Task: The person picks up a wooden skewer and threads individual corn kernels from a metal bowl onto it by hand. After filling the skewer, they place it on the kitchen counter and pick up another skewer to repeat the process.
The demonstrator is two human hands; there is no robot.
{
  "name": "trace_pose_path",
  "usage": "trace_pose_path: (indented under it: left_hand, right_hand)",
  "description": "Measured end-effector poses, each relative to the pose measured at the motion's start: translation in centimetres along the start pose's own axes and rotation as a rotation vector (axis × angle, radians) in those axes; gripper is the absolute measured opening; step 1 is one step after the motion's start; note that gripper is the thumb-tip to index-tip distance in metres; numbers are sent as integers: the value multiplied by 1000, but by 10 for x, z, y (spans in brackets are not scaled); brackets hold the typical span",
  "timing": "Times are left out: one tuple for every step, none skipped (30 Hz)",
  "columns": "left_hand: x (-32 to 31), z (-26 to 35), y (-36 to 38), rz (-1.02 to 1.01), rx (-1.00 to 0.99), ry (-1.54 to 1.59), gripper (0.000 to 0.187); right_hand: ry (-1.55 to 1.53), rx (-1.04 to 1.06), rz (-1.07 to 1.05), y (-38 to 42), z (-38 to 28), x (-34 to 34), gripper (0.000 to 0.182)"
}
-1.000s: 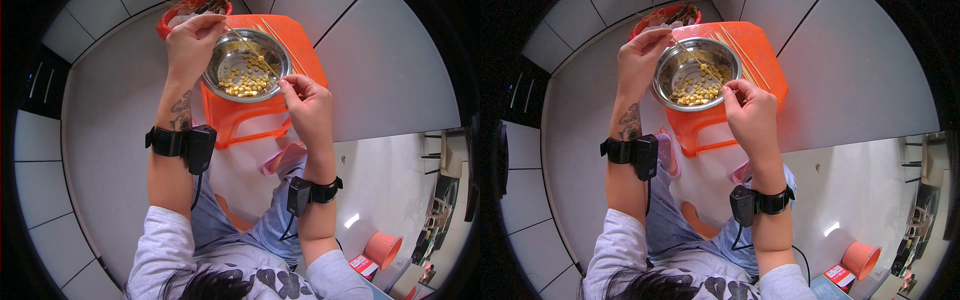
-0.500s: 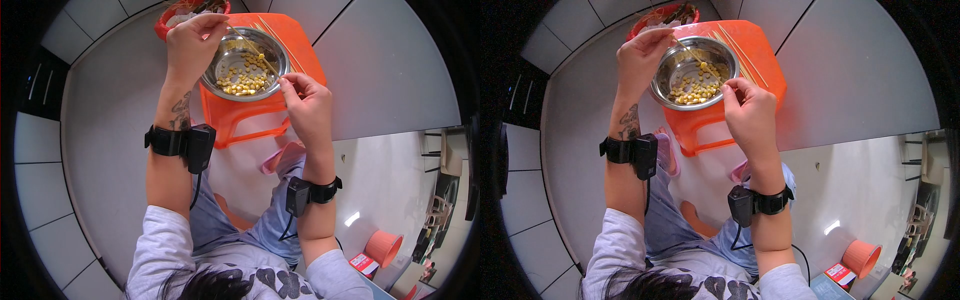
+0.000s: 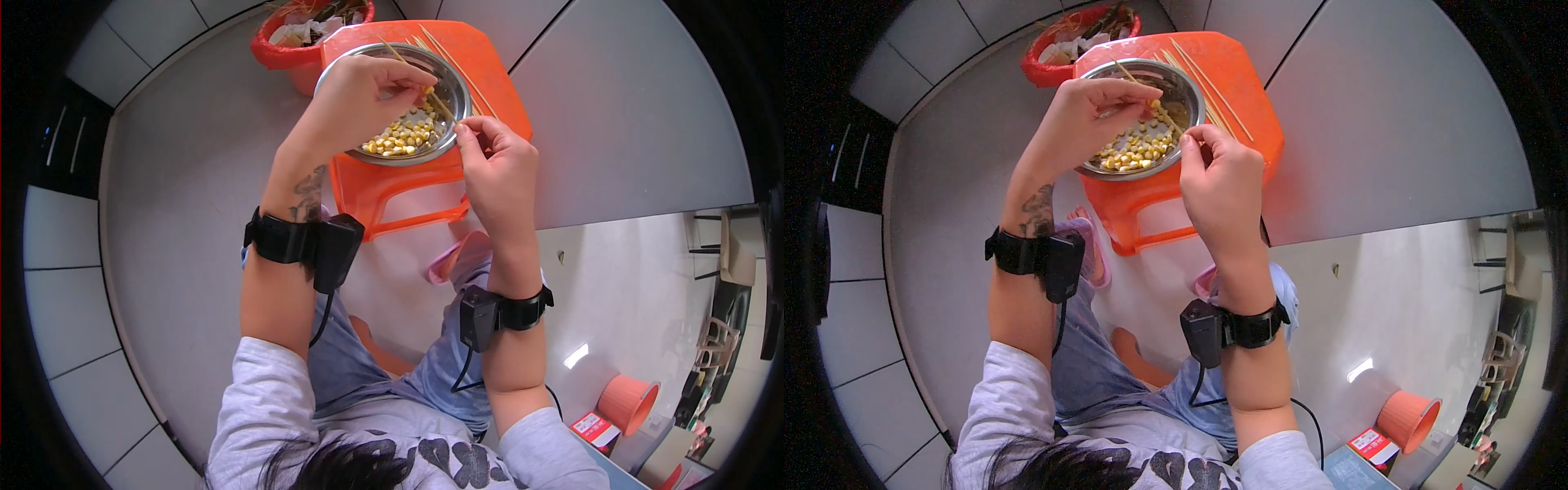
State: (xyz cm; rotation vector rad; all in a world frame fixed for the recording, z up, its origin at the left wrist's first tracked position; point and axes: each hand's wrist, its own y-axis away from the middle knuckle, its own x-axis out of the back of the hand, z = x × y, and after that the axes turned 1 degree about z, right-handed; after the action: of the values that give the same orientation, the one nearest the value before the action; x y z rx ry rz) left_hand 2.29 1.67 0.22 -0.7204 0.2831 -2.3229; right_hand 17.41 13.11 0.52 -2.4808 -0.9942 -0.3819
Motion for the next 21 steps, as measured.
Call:
trace_pose_path:
  left_hand:
    - [0,1,0,-2,1,0,26]
    - [1,1,0,20,-28,45,31]
    - [2,1,0,42,-56,90,36]
    - [3,1,-1,41,-57,90,36]
    - [4,1,-2,139,-48,38,40]
    - [4,1,-2,235,-39,-14,44]
    - [6,2,-2,233,-40,-14,44]
    - [8,2,0,273,13,-155,41]
    - [10,2,1,313,67,-295,38]
    - [10,-2,2,312,66,-295,38]
    - [9,-8,6,184,99,-430,33]
    - [8,-11,7,56,132,-563,29]
    - [6,-11,8,56,133,-562,29]
    - [3,-10,8,21,139,-622,26]
    - [0,-9,8,-13,146,-682,23]
    - [-1,-8,6,-12,148,-680,23]
    - [-2,-5,2,-51,207,-707,22]
    - [-2,-5,0,-91,267,-734,22]
    - [-2,-6,-1,-89,268,-732,22]
    - [-2,-8,-1,-100,256,-749,21]
    - [-2,-9,-2,-110,244,-766,20]
  right_hand:
    - [-15,11,11,-1,2,0,17]
    - [-16,10,12,-2,1,0,17]
    - [-25,-7,6,-2,0,0,16]
    - [-35,-24,0,-2,-1,0,16]
    - [-36,-24,2,-3,-1,-1,16]
    - [-41,-21,13,-3,0,-1,16]
    - [-45,-19,23,-4,1,-1,17]
    - [-46,-19,25,-4,1,-1,17]
    - [-48,-14,35,-4,1,0,17]
    - [-50,-10,46,-5,1,0,17]
    - [-50,-11,46,-5,1,0,17]
    - [-47,-13,47,-5,2,0,17]
    - [-43,-15,48,-5,2,1,17]
    - [-42,-14,46,-6,3,1,17]
    - [-44,-17,47,-6,4,0,17]
    - [-46,-21,48,-5,5,0,17]
    - [-43,-21,45,-5,4,0,17]
    - [-38,-34,41,-4,3,1,17]
    - [-34,-47,38,-4,2,2,17]
    - [-33,-46,37,-4,2,2,17]
    - [-35,-40,41,-4,4,2,17]
